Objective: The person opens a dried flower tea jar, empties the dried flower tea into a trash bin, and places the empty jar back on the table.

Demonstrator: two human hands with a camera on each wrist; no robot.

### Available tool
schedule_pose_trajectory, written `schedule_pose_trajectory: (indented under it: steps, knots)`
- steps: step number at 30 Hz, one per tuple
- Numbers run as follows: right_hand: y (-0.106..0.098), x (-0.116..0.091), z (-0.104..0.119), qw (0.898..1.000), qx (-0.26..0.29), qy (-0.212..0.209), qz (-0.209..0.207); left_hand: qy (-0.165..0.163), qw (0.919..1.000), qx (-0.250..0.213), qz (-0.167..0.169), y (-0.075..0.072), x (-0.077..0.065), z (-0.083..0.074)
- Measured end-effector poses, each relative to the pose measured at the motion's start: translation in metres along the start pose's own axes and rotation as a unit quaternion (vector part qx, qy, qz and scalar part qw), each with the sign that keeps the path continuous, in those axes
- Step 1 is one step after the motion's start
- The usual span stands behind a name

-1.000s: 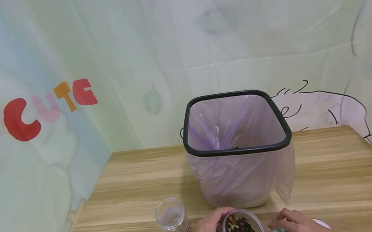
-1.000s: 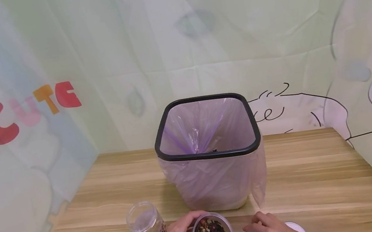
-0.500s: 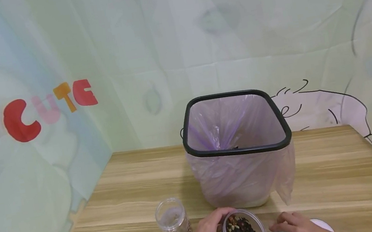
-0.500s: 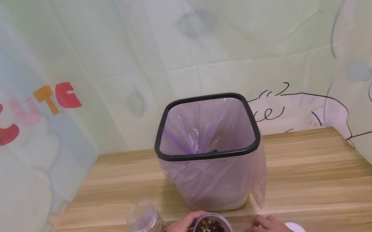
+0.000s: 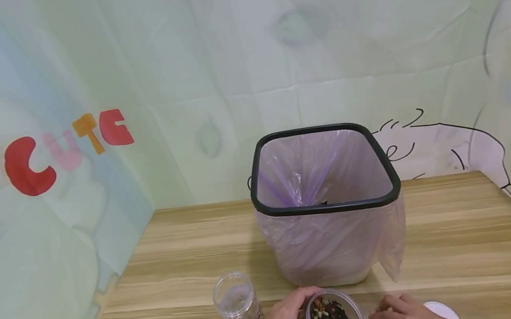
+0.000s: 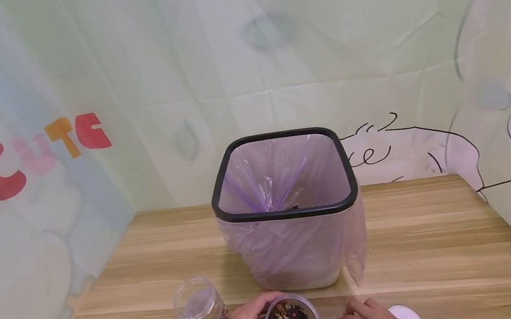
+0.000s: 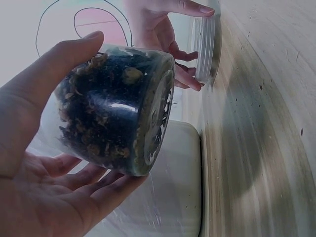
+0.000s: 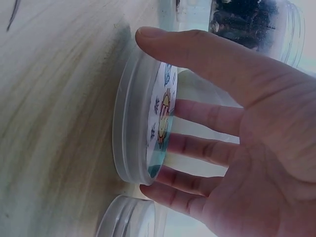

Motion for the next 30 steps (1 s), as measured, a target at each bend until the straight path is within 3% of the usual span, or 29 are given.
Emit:
schedule_pose_trajectory:
  steps: [8, 30]
  knots:
    - [0.0012, -0.0007, 0.0041, 1.000, -0.014, -0.002, -0.016, -0.016, 0.9993, -0.030, 0.013, 0.0022, 0.0015, 0.0039]
    - [0.0048, -0.0074, 0.0002, 0.999, -0.007, 0.046, 0.016, -0.024, 0.9987, -0.042, 0.018, 0.0026, 0.0024, 0.0046]
Point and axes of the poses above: each hand's wrist, its own x-axis towards the middle knuckle, its own y-axis out of the palm, z = x × y, the point moved 10 cm from there along x, towards the middle knuckle, and after that the axes turned 14 degrees about -y, right-handed, at the moved point
